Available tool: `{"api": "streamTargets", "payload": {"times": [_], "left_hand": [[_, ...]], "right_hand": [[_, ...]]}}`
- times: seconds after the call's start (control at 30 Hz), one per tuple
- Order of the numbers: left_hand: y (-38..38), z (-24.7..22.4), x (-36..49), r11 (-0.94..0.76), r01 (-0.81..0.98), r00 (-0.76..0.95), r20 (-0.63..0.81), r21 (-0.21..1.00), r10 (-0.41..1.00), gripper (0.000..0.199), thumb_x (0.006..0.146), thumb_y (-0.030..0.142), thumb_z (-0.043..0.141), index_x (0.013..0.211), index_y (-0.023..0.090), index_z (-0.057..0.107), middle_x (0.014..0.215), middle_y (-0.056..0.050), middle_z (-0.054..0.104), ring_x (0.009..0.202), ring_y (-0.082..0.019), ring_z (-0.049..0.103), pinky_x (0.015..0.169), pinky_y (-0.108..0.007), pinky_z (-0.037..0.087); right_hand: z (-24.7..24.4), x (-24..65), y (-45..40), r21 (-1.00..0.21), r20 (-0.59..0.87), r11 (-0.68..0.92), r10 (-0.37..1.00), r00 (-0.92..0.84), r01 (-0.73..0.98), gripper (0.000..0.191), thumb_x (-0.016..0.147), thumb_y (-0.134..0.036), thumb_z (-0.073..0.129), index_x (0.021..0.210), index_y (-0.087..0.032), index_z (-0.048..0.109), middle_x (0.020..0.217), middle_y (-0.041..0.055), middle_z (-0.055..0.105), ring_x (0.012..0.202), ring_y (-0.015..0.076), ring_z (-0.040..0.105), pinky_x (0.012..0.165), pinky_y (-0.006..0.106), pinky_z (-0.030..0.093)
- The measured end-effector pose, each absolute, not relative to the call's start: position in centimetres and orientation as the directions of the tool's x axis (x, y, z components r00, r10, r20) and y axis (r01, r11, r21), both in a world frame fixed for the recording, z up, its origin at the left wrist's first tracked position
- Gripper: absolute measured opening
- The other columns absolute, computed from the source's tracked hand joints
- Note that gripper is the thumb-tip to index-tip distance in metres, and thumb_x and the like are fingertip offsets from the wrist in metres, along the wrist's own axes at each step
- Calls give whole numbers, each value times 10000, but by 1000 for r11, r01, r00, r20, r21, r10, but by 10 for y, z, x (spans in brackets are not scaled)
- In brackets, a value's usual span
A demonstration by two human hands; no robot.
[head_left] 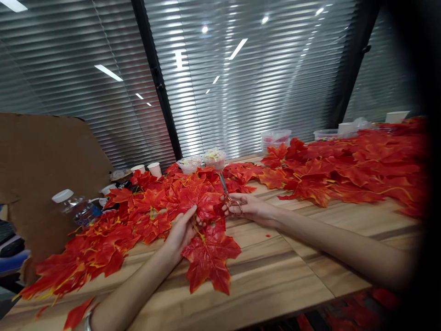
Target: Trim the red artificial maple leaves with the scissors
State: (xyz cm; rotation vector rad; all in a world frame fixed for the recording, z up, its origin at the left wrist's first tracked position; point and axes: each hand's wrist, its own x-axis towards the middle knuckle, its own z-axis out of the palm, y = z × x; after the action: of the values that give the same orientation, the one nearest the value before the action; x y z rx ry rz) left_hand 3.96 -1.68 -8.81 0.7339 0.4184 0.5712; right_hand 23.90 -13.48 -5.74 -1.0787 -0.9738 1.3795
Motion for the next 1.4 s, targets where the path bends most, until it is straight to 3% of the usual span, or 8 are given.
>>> {"api": "streamTargets", "payload": {"times": [0.1,0.3,0.67,1.1,1.27,1.4], "left_hand": [[-17,-89,40,604,-337,757,-174,722,630,181,691,244,690,650,107,579,574,-2,560,533,-87,527,639,-240,486],[-19,-89,38,557,-375,717,-149,741,681,130,709,212,679,721,102,611,681,-29,596,648,-105,563,707,-260,496],[-18,-92,37,557,-380,723,-138,739,677,103,717,188,669,746,96,632,722,-39,600,701,-109,564,768,-275,490],[-19,-92,37,539,-354,720,-145,764,679,130,713,203,668,745,90,611,700,-40,587,675,-110,549,712,-260,475],[-19,-92,38,487,-370,682,-126,791,721,153,706,224,670,728,107,574,671,-17,558,570,-77,487,569,-215,434],[-15,-94,39,414,-391,640,-81,822,764,209,703,247,673,666,121,512,611,14,505,473,-41,388,442,-173,327]], "right_hand": [[-60,239,-134,-963,-115,-107,993,19,-247,486,658,-165,720,1111,-189,542,1032,65,611,909,135,587,844,274,435],[-59,237,-133,-982,-114,-104,992,54,-158,311,737,-276,669,1018,-174,584,801,12,569,637,69,487,592,182,389],[-60,236,-132,-993,-106,-106,994,-13,-53,365,767,-411,611,1014,-143,582,835,42,541,694,100,478,665,235,392],[-65,238,-129,-996,-83,-85,996,41,41,405,750,-412,629,1047,-138,602,702,-6,460,597,70,405,569,202,333],[-58,234,-133,-992,-112,-115,992,64,50,449,714,-451,647,1038,-142,611,653,-19,430,576,73,368,527,195,299],[-54,232,-135,-992,-102,-105,994,50,64,457,710,-455,647,1015,-116,613,636,-24,418,548,63,327,503,197,266]]}}
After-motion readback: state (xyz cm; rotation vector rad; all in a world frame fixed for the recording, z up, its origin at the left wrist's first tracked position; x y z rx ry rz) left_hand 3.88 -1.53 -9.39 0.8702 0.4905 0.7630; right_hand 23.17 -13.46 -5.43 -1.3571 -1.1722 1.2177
